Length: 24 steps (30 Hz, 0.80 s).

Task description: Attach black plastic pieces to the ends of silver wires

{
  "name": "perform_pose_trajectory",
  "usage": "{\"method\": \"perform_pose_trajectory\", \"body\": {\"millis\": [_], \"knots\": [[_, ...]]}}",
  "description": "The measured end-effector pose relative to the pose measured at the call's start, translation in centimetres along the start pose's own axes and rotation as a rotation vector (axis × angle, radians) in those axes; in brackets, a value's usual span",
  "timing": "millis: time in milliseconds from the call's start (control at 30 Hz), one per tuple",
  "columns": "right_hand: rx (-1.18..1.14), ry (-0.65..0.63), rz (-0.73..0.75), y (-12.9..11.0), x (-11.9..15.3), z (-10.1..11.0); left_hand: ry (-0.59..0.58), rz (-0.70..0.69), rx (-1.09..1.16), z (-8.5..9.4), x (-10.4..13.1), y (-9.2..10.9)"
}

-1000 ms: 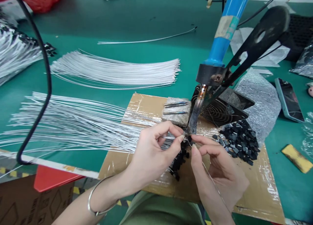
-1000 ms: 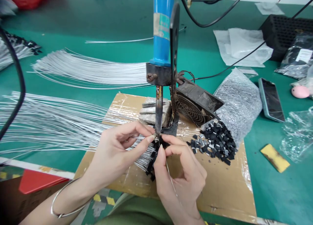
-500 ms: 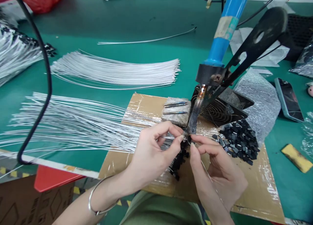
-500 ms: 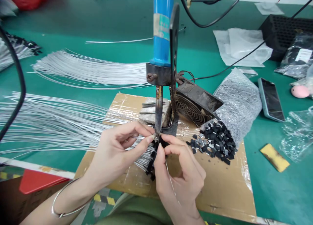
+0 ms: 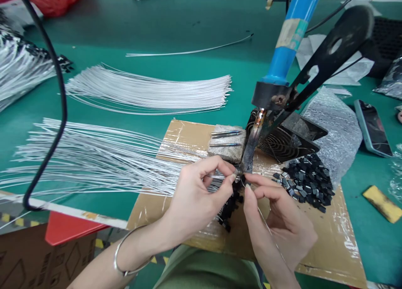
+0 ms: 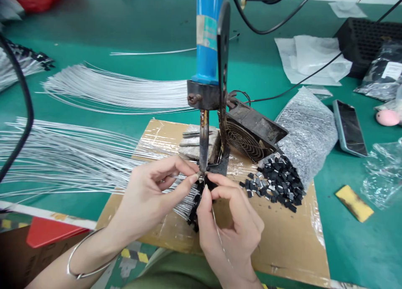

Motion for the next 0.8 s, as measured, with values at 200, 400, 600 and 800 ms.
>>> {"method": "perform_pose_trajectory", "body": {"millis": [200,400,600,800], "knots": [[-0.007,0.011,0.031,-0.08,0.09,0.03,-0.008,-0.004,0.012,0.11,0.0,0.14],[0.028,0.002,0.073,-0.27,0.09,-0.07,-0.002,-0.001,0.037,0.06,0.16,0.11],[0.014,0.0,0.089,-0.38,0.1,-0.05,-0.002,0.005,0.046,0.0,0.23,0.18],[0.002,-0.026,0.077,0.05,0.3,0.03,0.005,0.012,0.043,0.16,0.18,0.0]]}}
Point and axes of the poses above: each hand's wrist, its own x-axis away from the middle knuckle, its own z-axis out of the back of the hand, y = z × x, the point moved 5 cm from there along -x, towards the middle knuckle, and after that the axes turned 1 degree about x, right-handed, at the moved point
